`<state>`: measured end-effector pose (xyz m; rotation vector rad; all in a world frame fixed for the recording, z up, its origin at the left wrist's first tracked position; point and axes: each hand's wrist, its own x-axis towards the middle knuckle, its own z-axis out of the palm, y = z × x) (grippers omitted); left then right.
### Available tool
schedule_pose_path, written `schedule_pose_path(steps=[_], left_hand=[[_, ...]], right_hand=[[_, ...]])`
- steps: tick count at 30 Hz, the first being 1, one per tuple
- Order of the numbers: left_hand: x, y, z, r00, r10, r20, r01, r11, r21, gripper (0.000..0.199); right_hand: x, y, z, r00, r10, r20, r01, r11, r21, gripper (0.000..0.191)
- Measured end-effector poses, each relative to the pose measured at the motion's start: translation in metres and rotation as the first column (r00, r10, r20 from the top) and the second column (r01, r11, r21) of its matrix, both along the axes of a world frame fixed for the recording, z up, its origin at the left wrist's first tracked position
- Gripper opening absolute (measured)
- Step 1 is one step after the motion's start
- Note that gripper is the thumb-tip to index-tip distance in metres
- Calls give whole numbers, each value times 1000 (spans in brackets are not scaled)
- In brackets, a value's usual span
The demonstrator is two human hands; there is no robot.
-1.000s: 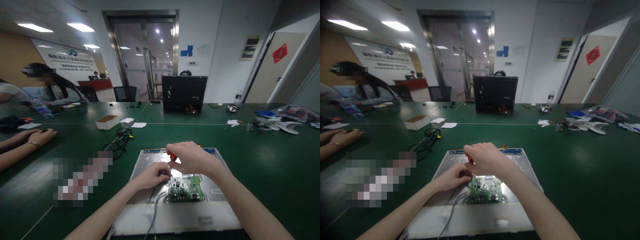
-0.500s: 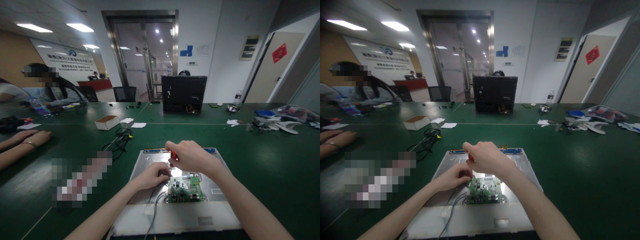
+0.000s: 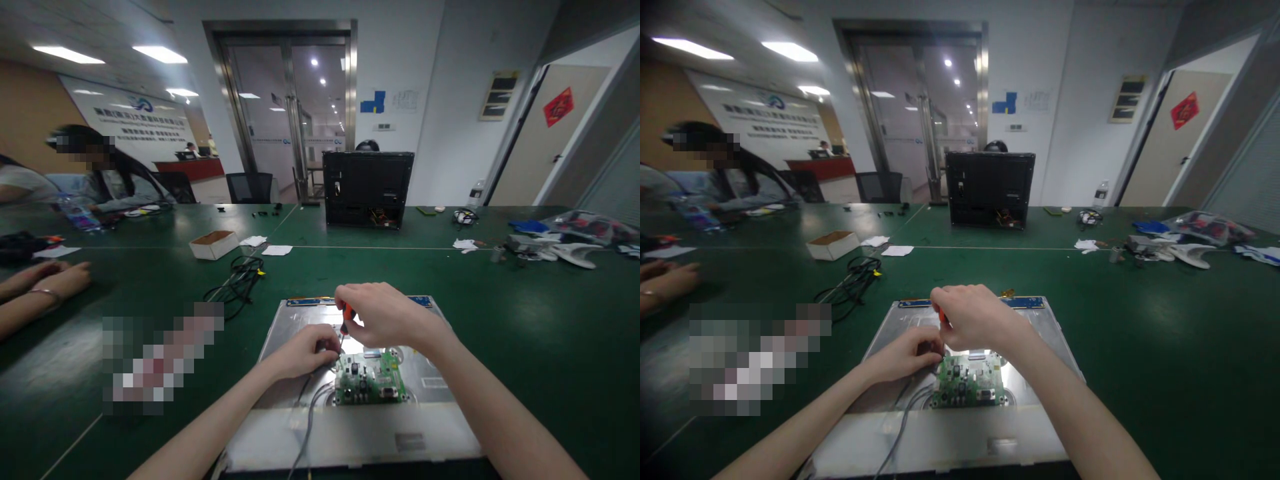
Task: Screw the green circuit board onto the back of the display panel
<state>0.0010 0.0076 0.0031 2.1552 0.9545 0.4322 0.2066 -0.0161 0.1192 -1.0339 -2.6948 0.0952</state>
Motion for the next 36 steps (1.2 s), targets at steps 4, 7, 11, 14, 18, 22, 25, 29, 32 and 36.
schedule_pose_path(steps=[4, 7, 11, 14, 18, 22, 25, 29, 32, 36], left_hand=[[0, 0, 0, 1000, 4, -4, -4, 1000, 2, 3], [1, 0, 1, 1000, 4, -5, -4, 1000, 3, 4], [1, -1, 1, 1000, 7, -1, -7, 1000, 7, 6], [1, -1, -1, 1000, 6, 4, -6, 1000, 12, 6], [-1, 1, -5, 1000, -5, 6, 5, 1000, 15, 7], [-1, 2, -6, 1000, -11, 7, 11, 1000, 17, 8], [0, 1, -4, 1000, -10, 12, 9, 1000, 11, 7], [1, 0, 0, 1000, -2, 20, 2, 1000, 4, 5], [2, -1, 3, 1000, 0, 22, 0, 1000, 0, 5], [2, -2, 3, 1000, 5, 26, -5, 1000, -3, 5]], right_hand=[[-2, -1, 2, 1000, -15, 21, 16, 1000, -10, 22], [-4, 0, 2, 998, -47, 31, 47, 999, 7, 25], [-4, 3, -1, 997, -61, 44, 60, 998, 19, 15], [-2, 2, 0, 1000, -14, 15, 14, 1000, -5, 17], [-1, -1, 2, 1000, 25, -2, -25, 1000, -5, 19], [-2, -1, 2, 1000, 27, 4, -27, 999, -35, 21], [-3, -1, 2, 999, 32, 3, -32, 999, -31, 19], [-3, 0, 2, 1000, 0, 3, 0, 1000, -1, 14], [-4, 0, 1, 1000, -24, 9, 24, 1000, 16, 10], [-5, 2, -1, 999, -41, 34, 40, 998, 38, 12]])
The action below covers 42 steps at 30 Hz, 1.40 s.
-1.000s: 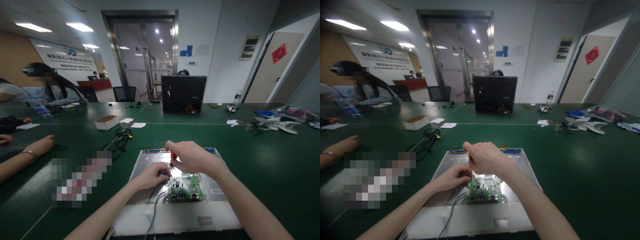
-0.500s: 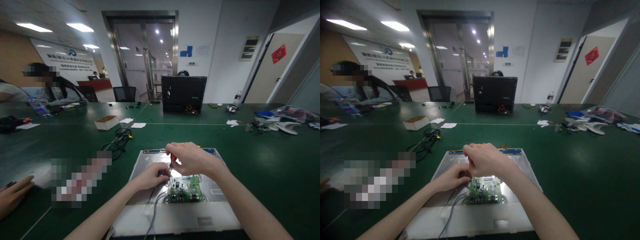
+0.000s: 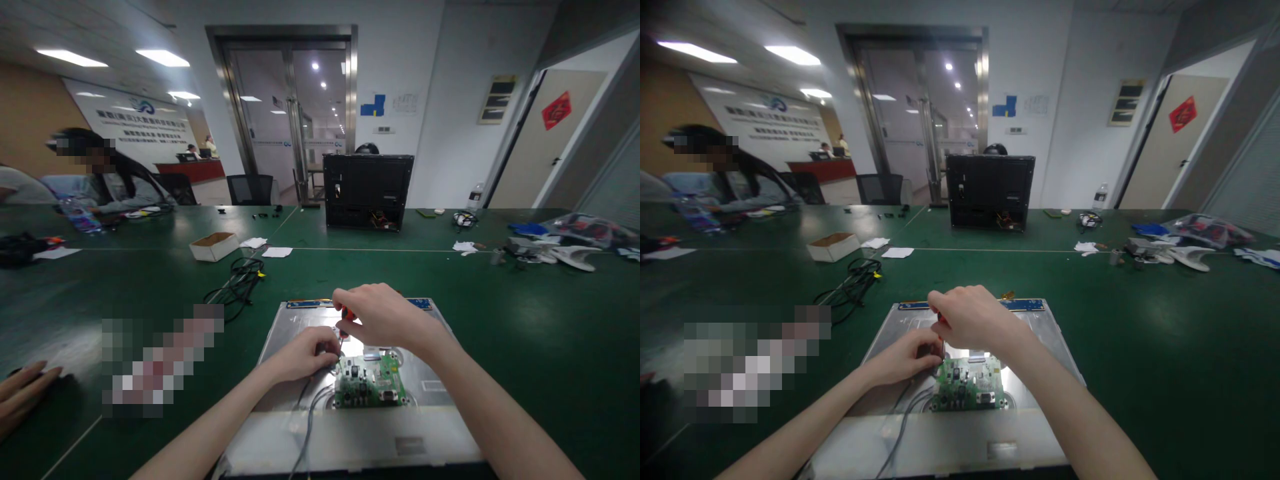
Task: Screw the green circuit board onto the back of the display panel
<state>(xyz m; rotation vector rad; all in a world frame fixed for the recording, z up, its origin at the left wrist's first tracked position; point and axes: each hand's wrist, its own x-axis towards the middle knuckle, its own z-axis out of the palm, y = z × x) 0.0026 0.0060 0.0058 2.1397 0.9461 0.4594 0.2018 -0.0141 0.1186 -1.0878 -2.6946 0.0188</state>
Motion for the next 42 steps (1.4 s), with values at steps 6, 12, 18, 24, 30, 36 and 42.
schedule_pose_path(steps=[6, 12, 18, 24, 30, 36, 42], left_hand=[[-1, 0, -2, 1000, -9, -1, 9, 1000, -10, 4], [-2, 2, -5, 1000, -16, -1, 16, 1000, -11, 8], [-3, 3, -8, 1000, -30, -3, 30, 1000, -9, 8], [-3, 2, -5, 1000, -12, -3, 12, 1000, -10, 5], [-1, 1, -4, 1000, -15, 4, 15, 1000, -18, 7], [-2, 2, -6, 1000, -23, 1, 23, 1000, -11, 10], [-2, 3, -3, 1000, -13, -16, 12, 1000, -9, 6]], right_hand=[[-1, 1, -1, 1000, -18, 14, 18, 1000, 8, 18], [3, -3, 2, 998, 66, -25, -67, 997, -38, 19], [2, -3, 1, 996, 80, -28, -81, 995, -49, 20], [-1, -2, 2, 1000, 25, -7, -25, 999, -23, 11], [0, -2, 4, 999, 17, 39, -16, 1000, -23, 14], [3, -5, 4, 995, 96, -33, -98, 992, -75, 15], [0, -4, 2, 998, 59, -27, -61, 997, -50, 16]])
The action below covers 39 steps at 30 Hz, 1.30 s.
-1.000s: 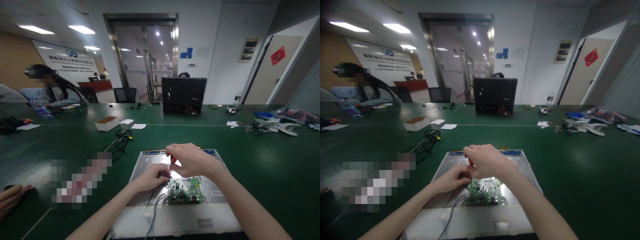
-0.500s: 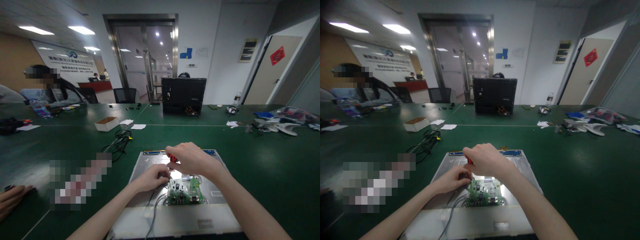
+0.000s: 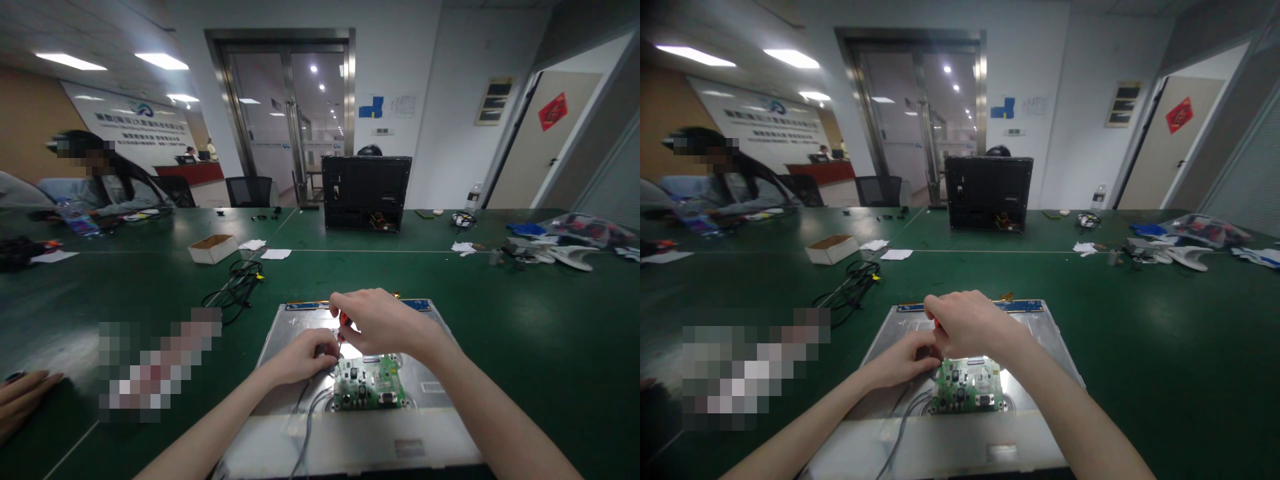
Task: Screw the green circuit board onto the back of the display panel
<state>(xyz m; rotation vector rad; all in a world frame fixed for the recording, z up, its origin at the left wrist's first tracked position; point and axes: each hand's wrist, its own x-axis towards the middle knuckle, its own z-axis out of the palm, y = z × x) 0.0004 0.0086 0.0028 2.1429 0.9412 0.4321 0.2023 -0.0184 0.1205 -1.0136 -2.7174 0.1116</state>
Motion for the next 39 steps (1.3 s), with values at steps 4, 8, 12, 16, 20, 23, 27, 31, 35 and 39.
schedule_pose_path(steps=[4, 8, 12, 16, 20, 23, 27, 31, 35, 39], left_hand=[[1, -2, 3, 1000, 10, 2, -10, 1000, 0, 6], [2, -3, 4, 1000, 13, 5, -13, 1000, -7, 6], [2, -2, 1, 1000, 5, 15, -4, 1000, -11, 9], [1, -1, -1, 1000, -4, 26, 5, 1000, -8, 13], [1, 0, -2, 1000, -12, 25, 12, 1000, -6, 9], [1, 0, -1, 1000, -10, 22, 10, 1000, -6, 7], [1, -1, 2, 1000, -3, 18, 3, 1000, -8, 8], [1, -2, 2, 1000, -7, 13, 7, 1000, -15, 7], [0, -1, -1, 1000, -13, 18, 13, 1000, -15, 10], [-1, 1, -5, 1000, -18, 22, 18, 1000, -11, 9]], right_hand=[[-2, 2, 0, 998, -53, 29, 51, 998, 45, 12], [-3, 3, -1, 995, -86, 55, 82, 993, 81, 15], [-1, 2, 0, 995, -76, 59, 73, 996, 48, 21], [1, 0, 2, 1000, -8, -2, 8, 1000, -31, 21], [1, 0, 1, 999, 23, -23, -24, 999, -33, 20], [0, 1, -1, 1000, 18, -14, -19, 1000, -17, 21], [-2, 3, -2, 999, -44, -3, 44, 999, 27, 18], [-3, 4, -1, 996, -87, 26, 86, 995, 49, 16], [-1, 2, 0, 999, -44, 20, 44, 999, -4, 18], [1, 0, 0, 1000, 19, -23, -20, 999, -36, 20]])
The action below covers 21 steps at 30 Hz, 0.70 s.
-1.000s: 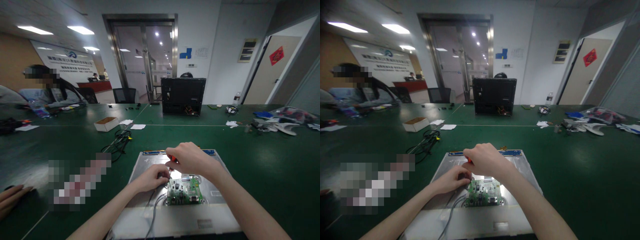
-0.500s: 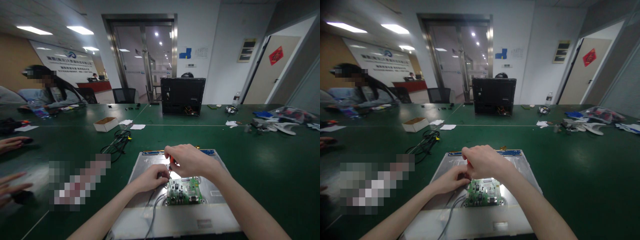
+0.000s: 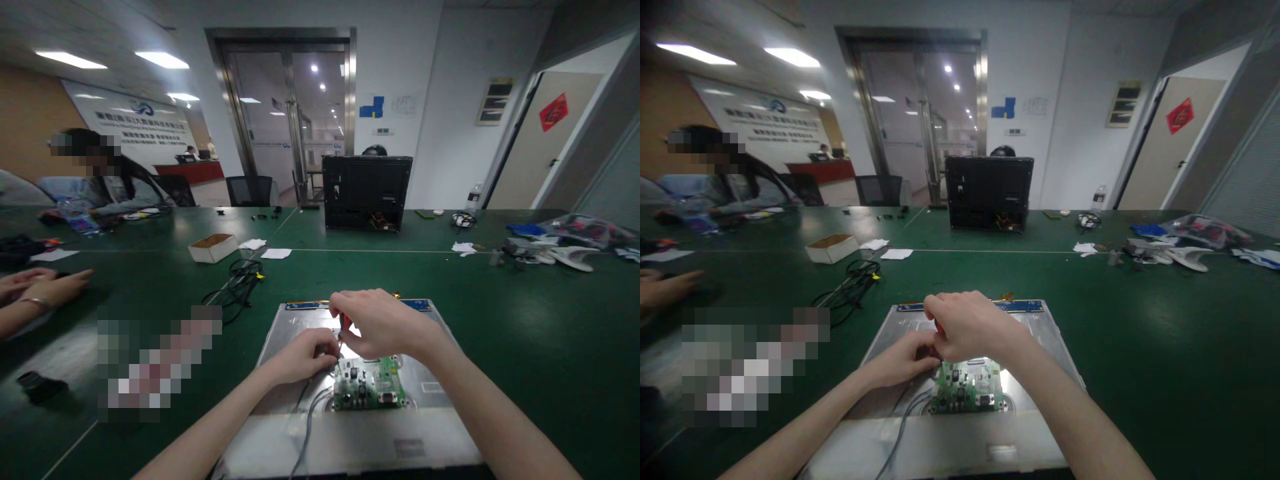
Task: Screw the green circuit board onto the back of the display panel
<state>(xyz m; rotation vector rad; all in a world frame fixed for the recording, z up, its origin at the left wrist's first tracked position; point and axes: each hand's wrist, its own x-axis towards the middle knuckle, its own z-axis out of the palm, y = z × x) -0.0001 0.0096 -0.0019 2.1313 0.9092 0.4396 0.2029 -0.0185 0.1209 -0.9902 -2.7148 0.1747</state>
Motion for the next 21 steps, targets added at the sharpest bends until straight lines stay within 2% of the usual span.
schedule_pose_path(steps=[5, 13, 21], left_hand=[[0, 0, 1, 1000, 8, -1, -8, 1000, 9, 6], [3, -3, 7, 1000, 24, 2, -24, 1000, 5, 4], [1, -1, 2, 1000, 15, 22, -15, 1000, 7, 6]], right_hand=[[-1, 1, -3, 1000, 11, 3, -11, 1000, -13, 22], [-4, 3, -3, 994, -94, 48, 92, 995, 44, 18], [-1, 1, -4, 1000, -21, 12, 20, 999, 35, 22]])
